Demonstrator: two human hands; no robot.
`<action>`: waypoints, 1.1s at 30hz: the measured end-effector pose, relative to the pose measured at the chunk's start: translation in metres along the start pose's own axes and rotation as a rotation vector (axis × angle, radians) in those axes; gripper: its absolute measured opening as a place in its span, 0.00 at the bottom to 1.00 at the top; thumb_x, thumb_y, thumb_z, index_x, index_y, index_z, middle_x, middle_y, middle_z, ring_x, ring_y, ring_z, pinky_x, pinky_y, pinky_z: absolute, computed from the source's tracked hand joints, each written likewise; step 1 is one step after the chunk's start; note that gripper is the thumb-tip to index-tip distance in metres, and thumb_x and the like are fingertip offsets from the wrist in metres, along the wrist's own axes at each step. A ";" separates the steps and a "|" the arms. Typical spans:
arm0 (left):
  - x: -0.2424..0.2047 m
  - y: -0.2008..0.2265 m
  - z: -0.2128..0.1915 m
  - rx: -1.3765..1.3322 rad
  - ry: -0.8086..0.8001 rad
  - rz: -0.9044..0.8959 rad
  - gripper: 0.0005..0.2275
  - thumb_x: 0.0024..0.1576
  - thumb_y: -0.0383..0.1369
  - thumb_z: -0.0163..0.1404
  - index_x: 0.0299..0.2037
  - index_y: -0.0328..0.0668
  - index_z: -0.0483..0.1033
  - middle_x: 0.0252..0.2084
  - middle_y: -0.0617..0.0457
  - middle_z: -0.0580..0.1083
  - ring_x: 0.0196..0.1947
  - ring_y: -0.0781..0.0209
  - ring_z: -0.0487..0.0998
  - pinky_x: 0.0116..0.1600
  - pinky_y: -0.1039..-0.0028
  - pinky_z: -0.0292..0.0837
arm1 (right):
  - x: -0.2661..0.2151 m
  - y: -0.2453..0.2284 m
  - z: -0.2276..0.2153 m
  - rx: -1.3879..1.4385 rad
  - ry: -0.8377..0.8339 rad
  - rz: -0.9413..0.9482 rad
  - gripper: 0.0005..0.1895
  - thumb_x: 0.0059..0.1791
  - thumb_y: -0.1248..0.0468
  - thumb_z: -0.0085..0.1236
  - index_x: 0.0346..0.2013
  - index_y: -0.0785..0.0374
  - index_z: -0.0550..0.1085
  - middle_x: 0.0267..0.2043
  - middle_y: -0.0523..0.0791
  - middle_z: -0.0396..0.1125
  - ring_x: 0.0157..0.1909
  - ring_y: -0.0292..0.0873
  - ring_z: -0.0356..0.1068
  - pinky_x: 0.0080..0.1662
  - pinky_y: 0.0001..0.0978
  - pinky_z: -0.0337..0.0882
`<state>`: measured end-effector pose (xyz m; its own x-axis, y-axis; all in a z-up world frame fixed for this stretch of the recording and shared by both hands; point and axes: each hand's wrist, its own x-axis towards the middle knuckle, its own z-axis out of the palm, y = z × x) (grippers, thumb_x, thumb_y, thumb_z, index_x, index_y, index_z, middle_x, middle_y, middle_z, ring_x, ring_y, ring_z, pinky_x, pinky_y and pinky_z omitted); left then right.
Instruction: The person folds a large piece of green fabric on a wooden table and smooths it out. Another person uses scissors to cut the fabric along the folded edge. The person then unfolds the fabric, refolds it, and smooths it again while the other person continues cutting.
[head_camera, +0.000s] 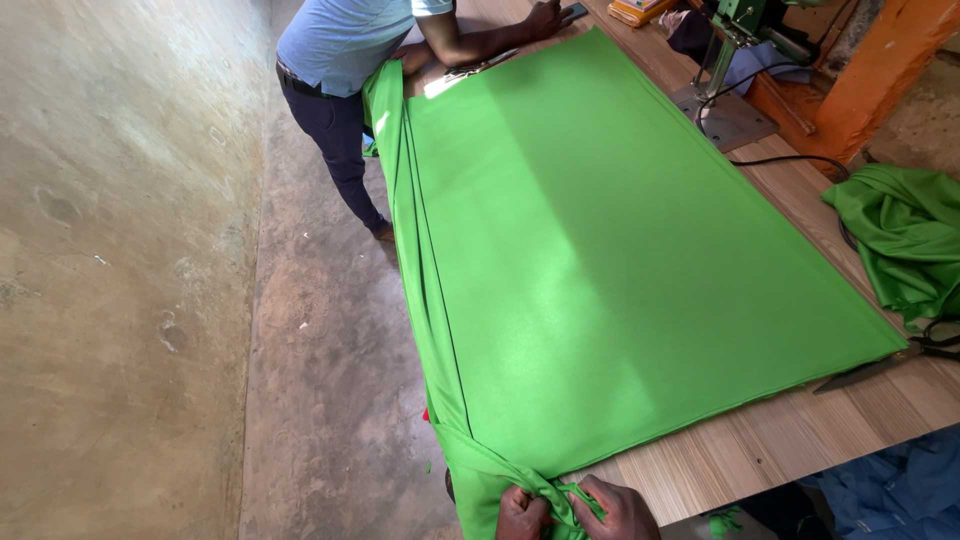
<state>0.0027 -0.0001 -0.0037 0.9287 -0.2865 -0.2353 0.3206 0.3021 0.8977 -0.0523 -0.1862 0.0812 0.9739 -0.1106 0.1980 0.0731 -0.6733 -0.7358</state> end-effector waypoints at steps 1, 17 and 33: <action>0.000 0.003 0.001 0.000 0.000 0.000 0.09 0.47 0.14 0.44 0.22 0.33 0.75 0.18 0.54 0.70 0.17 0.67 0.66 0.22 0.76 0.56 | 0.000 -0.001 -0.001 0.000 0.000 0.000 0.15 0.51 0.50 0.60 0.25 0.49 0.68 0.17 0.43 0.55 0.18 0.42 0.53 0.24 0.38 0.61; 0.000 0.001 0.000 0.019 0.025 -0.030 0.08 0.49 0.16 0.47 0.21 0.33 0.76 0.17 0.49 0.73 0.16 0.62 0.72 0.21 0.72 0.69 | 0.002 -0.008 -0.006 0.020 -0.023 0.033 0.16 0.52 0.50 0.59 0.25 0.50 0.67 0.17 0.43 0.56 0.19 0.40 0.53 0.25 0.37 0.60; -0.004 0.015 0.001 0.132 0.000 0.021 0.09 0.50 0.18 0.48 0.20 0.41 0.69 0.16 0.57 0.65 0.17 0.69 0.62 0.23 0.73 0.52 | 0.011 -0.035 -0.027 0.075 -0.062 0.089 0.08 0.49 0.52 0.59 0.40 0.44 0.80 0.28 0.38 0.79 0.28 0.43 0.79 0.30 0.38 0.71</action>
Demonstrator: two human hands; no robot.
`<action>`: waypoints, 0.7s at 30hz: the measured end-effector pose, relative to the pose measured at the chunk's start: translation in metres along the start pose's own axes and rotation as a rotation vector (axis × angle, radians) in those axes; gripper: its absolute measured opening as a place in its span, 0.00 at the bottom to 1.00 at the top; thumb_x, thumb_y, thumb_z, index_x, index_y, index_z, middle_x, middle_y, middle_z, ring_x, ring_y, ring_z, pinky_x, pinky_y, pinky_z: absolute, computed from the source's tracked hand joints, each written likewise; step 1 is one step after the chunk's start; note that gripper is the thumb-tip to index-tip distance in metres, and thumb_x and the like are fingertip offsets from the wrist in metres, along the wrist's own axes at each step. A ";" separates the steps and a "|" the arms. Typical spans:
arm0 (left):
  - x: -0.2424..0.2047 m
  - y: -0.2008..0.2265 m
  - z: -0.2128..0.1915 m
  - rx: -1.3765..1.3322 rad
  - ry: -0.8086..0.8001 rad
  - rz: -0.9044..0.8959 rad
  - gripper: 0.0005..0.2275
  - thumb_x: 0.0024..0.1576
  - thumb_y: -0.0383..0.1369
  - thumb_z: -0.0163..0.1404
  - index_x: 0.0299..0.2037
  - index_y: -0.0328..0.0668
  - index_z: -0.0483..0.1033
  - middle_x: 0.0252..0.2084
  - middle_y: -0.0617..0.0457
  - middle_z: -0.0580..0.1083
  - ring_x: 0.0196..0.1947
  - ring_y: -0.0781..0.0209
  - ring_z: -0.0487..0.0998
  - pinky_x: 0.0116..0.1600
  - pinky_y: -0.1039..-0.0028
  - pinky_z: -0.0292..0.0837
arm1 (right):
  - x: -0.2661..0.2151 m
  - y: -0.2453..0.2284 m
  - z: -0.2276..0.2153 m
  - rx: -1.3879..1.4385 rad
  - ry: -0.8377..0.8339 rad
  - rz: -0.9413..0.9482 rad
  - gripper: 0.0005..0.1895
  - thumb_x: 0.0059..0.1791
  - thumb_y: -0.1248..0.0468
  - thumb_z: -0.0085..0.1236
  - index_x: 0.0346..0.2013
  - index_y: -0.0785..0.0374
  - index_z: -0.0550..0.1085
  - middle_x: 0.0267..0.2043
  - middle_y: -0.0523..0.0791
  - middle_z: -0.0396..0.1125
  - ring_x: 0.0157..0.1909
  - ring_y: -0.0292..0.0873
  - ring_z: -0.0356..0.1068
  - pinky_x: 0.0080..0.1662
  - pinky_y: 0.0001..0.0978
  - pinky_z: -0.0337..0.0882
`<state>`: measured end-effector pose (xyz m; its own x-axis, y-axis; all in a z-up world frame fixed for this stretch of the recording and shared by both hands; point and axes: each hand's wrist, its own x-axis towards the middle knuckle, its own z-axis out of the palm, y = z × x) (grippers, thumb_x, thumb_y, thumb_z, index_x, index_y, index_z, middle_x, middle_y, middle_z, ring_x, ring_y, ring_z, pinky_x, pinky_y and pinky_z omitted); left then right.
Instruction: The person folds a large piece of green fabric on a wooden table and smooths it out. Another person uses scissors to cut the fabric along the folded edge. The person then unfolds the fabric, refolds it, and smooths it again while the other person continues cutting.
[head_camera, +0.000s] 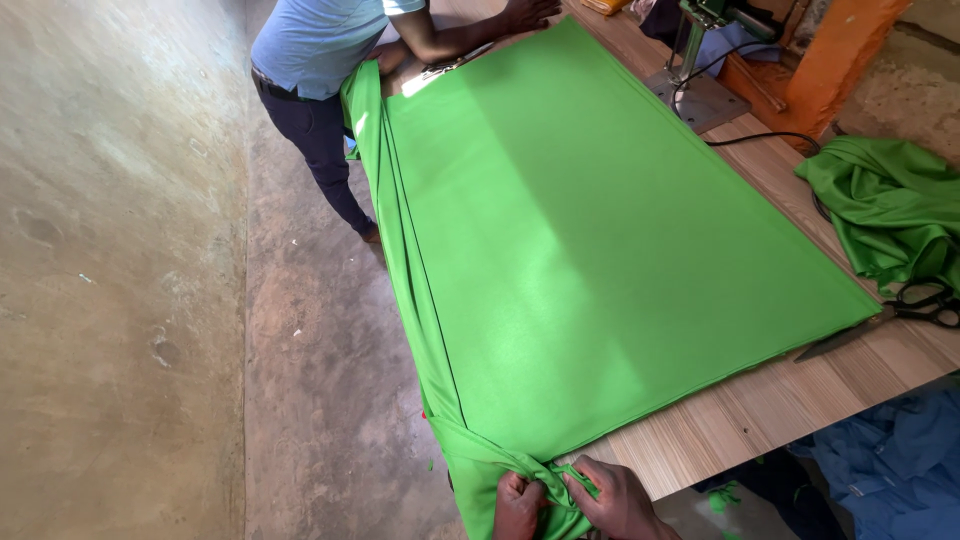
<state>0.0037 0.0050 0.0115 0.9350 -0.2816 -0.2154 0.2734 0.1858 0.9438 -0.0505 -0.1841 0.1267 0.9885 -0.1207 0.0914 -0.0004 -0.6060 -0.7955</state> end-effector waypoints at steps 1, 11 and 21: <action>0.001 0.000 -0.001 0.004 -0.004 0.000 0.09 0.50 0.18 0.48 0.20 0.41 0.69 0.16 0.57 0.65 0.17 0.69 0.62 0.23 0.73 0.52 | 0.000 0.004 0.003 0.003 0.005 0.002 0.08 0.49 0.52 0.59 0.40 0.44 0.80 0.28 0.38 0.79 0.28 0.43 0.79 0.30 0.38 0.71; -0.005 -0.005 -0.005 0.054 0.079 0.008 0.10 0.50 0.19 0.49 0.18 0.42 0.68 0.15 0.55 0.65 0.17 0.67 0.63 0.23 0.72 0.55 | -0.003 0.007 0.006 -0.074 0.055 -0.120 0.13 0.51 0.54 0.60 0.27 0.51 0.68 0.18 0.44 0.63 0.19 0.54 0.63 0.25 0.45 0.60; -0.015 -0.031 0.004 0.673 0.408 0.244 0.12 0.50 0.29 0.46 0.17 0.36 0.58 0.15 0.44 0.58 0.22 0.51 0.55 0.33 0.51 0.51 | -0.004 -0.010 -0.002 -0.102 0.111 -0.205 0.08 0.52 0.56 0.58 0.34 0.55 0.71 0.18 0.47 0.68 0.22 0.56 0.71 0.23 0.51 0.61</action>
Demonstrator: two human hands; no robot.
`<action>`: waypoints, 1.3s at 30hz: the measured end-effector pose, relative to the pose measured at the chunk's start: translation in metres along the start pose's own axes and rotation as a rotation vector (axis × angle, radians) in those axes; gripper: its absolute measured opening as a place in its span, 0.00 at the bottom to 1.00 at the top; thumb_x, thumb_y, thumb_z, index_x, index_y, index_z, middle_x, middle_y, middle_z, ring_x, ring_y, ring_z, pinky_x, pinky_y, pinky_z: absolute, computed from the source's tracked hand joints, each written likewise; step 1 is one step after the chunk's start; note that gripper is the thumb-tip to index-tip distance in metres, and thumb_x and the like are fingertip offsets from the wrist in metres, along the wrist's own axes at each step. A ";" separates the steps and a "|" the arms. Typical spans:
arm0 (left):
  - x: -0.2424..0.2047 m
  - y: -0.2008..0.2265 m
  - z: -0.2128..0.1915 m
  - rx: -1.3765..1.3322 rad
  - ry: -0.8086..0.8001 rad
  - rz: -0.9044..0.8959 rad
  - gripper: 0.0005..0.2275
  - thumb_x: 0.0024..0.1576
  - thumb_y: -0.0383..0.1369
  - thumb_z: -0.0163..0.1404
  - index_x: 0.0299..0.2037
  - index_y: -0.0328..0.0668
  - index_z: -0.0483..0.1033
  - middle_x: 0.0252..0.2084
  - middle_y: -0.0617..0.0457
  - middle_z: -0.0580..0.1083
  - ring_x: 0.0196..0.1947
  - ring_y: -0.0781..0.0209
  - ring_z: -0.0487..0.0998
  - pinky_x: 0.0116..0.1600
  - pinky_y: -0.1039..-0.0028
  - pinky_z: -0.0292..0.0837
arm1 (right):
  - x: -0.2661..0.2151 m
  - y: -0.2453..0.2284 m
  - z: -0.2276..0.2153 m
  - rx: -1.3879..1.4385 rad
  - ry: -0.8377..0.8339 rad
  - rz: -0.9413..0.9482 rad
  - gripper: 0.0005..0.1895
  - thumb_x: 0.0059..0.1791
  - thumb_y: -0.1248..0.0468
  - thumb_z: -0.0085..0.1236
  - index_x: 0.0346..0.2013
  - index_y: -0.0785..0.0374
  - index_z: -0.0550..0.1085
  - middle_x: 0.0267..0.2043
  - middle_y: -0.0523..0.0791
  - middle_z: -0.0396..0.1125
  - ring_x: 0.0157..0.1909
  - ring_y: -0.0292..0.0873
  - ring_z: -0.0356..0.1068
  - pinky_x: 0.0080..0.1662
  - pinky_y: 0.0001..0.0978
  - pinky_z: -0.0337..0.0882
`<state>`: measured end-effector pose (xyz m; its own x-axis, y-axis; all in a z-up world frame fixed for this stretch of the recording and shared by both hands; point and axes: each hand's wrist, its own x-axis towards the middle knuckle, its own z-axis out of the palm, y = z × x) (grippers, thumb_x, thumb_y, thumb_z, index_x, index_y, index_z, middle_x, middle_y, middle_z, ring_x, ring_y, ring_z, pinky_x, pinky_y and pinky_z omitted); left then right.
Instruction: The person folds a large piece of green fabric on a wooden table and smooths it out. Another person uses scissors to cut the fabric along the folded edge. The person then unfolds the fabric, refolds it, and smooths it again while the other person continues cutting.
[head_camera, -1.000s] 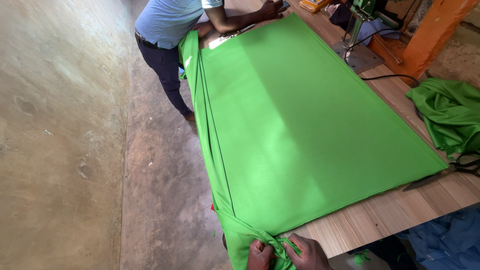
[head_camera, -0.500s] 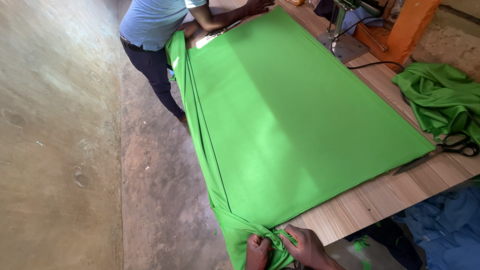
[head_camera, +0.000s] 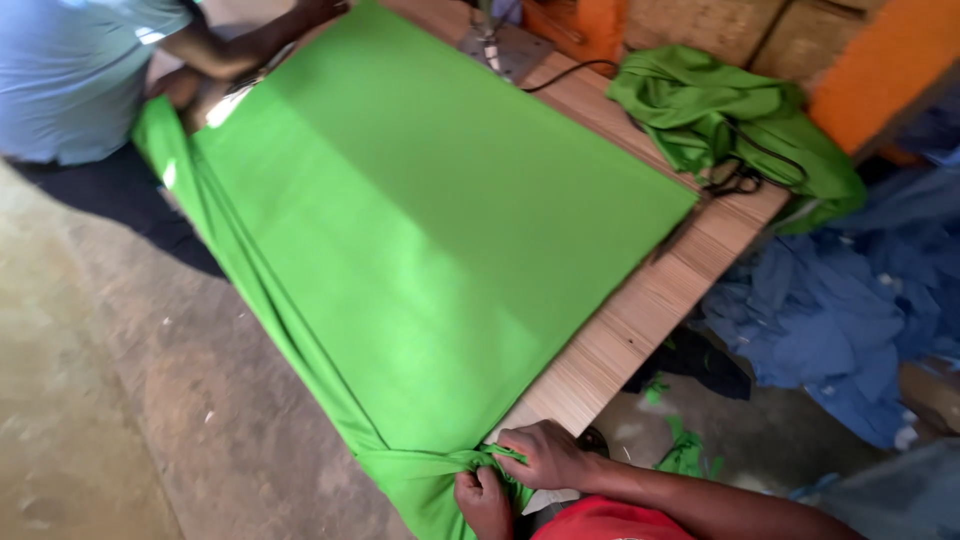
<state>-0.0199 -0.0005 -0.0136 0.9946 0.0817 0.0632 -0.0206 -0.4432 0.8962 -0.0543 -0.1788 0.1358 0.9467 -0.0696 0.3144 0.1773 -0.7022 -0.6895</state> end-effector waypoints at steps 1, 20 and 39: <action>0.000 0.002 0.004 0.001 -0.025 0.007 0.12 0.50 0.29 0.46 0.17 0.36 0.58 0.15 0.44 0.58 0.22 0.51 0.55 0.33 0.51 0.51 | -0.003 0.003 0.003 -0.007 0.015 0.021 0.08 0.52 0.56 0.58 0.34 0.55 0.71 0.18 0.47 0.68 0.22 0.56 0.71 0.23 0.51 0.61; 0.004 -0.002 0.019 0.248 0.066 0.135 0.09 0.50 0.30 0.45 0.20 0.36 0.63 0.19 0.34 0.67 0.24 0.29 0.64 0.35 0.44 0.52 | -0.005 0.009 0.007 -0.007 -0.026 -0.005 0.15 0.52 0.59 0.57 0.26 0.56 0.63 0.18 0.46 0.63 0.20 0.56 0.64 0.24 0.52 0.57; -0.044 0.075 -0.100 0.312 -0.146 0.543 0.06 0.41 0.20 0.40 0.19 0.41 0.59 0.22 0.46 0.62 0.27 0.43 0.63 0.43 0.53 0.59 | -0.028 0.036 0.011 0.421 -0.102 0.108 0.23 0.59 0.45 0.44 0.27 0.56 0.59 0.25 0.39 0.52 0.29 0.37 0.55 0.34 0.39 0.56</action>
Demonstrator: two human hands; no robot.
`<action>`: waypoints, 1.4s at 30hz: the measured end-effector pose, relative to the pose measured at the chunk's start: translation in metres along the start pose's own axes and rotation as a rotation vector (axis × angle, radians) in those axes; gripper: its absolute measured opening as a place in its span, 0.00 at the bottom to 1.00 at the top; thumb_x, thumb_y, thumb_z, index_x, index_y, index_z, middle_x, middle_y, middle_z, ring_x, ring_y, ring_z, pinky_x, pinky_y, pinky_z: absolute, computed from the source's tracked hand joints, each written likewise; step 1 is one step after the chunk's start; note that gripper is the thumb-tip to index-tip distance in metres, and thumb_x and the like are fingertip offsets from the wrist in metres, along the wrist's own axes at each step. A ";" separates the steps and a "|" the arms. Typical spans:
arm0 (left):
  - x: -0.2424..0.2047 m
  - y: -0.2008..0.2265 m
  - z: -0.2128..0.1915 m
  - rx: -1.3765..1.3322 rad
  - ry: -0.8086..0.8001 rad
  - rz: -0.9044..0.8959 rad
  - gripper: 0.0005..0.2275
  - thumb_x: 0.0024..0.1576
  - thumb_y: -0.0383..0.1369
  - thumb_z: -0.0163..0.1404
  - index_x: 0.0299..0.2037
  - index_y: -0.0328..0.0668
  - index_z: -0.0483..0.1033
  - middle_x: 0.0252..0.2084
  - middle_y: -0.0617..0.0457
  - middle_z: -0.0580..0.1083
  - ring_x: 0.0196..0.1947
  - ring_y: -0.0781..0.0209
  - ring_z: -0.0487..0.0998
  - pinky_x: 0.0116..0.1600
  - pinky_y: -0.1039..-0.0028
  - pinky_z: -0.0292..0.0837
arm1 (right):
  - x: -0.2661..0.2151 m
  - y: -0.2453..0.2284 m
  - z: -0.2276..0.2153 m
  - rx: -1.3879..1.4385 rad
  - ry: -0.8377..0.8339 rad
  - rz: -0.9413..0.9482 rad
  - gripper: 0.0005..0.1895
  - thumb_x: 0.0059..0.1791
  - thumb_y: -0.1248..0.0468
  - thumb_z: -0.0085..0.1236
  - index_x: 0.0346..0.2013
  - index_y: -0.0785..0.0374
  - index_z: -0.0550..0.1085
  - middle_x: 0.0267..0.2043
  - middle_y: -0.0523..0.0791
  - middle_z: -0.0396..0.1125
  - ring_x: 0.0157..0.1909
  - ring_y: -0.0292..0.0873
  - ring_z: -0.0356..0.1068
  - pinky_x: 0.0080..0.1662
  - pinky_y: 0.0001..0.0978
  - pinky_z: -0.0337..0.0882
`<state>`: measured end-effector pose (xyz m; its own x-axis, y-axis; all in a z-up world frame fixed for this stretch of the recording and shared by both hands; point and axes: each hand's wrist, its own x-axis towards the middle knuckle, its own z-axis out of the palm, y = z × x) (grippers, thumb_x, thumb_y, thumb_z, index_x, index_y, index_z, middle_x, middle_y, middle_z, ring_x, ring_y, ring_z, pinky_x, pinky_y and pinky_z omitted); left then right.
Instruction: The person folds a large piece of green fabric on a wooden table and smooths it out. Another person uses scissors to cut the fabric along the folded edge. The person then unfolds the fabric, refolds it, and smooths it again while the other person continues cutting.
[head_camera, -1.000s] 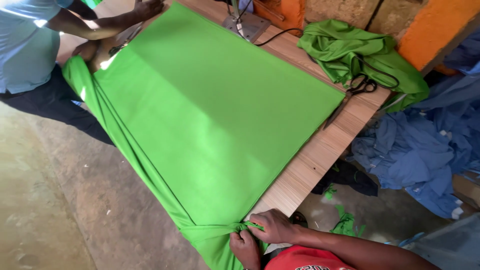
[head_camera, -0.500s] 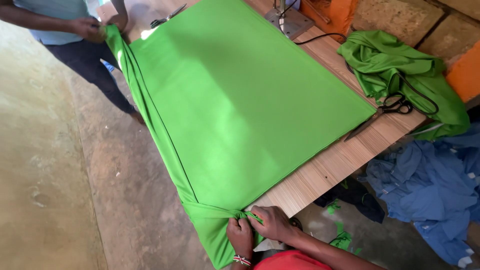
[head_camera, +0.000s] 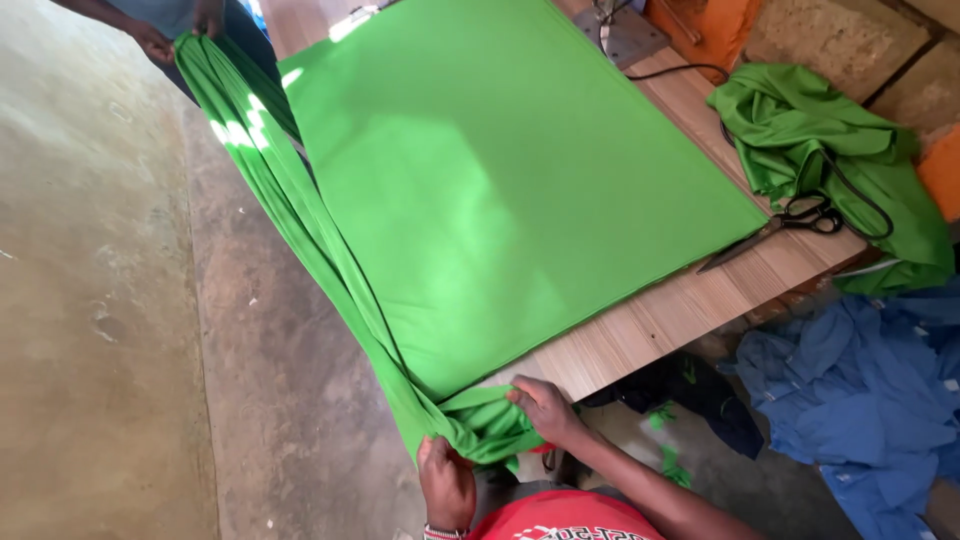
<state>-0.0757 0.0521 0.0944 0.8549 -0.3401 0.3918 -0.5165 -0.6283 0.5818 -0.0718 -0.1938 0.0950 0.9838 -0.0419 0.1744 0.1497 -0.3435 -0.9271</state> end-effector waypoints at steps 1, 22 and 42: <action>0.007 0.012 -0.001 -0.005 0.012 0.005 0.06 0.41 0.20 0.40 0.19 0.41 0.59 0.22 0.46 0.62 0.27 0.43 0.63 0.43 0.53 0.59 | -0.008 0.003 0.007 -0.009 0.000 -0.010 0.23 0.59 0.45 0.44 0.27 0.56 0.59 0.25 0.39 0.52 0.29 0.37 0.55 0.34 0.39 0.56; -0.157 -0.124 -0.245 -0.779 0.436 -0.884 0.13 0.58 0.30 0.56 0.50 0.35 0.83 0.45 0.49 0.83 0.44 0.59 0.79 0.52 0.69 0.75 | -0.083 -0.085 0.078 0.684 -0.079 0.594 0.23 0.48 0.69 0.58 0.57 0.75 0.76 0.51 0.58 0.78 0.47 0.52 0.77 0.50 0.44 0.76; -0.036 0.005 -0.242 -1.555 0.135 -0.702 0.22 0.50 0.36 0.63 0.51 0.30 0.76 0.48 0.46 0.80 0.44 0.57 0.81 0.48 0.68 0.79 | -0.124 -0.196 0.172 0.680 -0.071 0.414 0.17 0.46 0.63 0.67 0.42 0.74 0.79 0.32 0.43 0.69 0.29 0.36 0.66 0.29 0.27 0.65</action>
<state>-0.1208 0.2306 0.2556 0.9536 -0.2084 -0.2173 0.3009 0.6289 0.7169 -0.2066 0.0402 0.1978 0.9731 0.0270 -0.2289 -0.2246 0.3350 -0.9150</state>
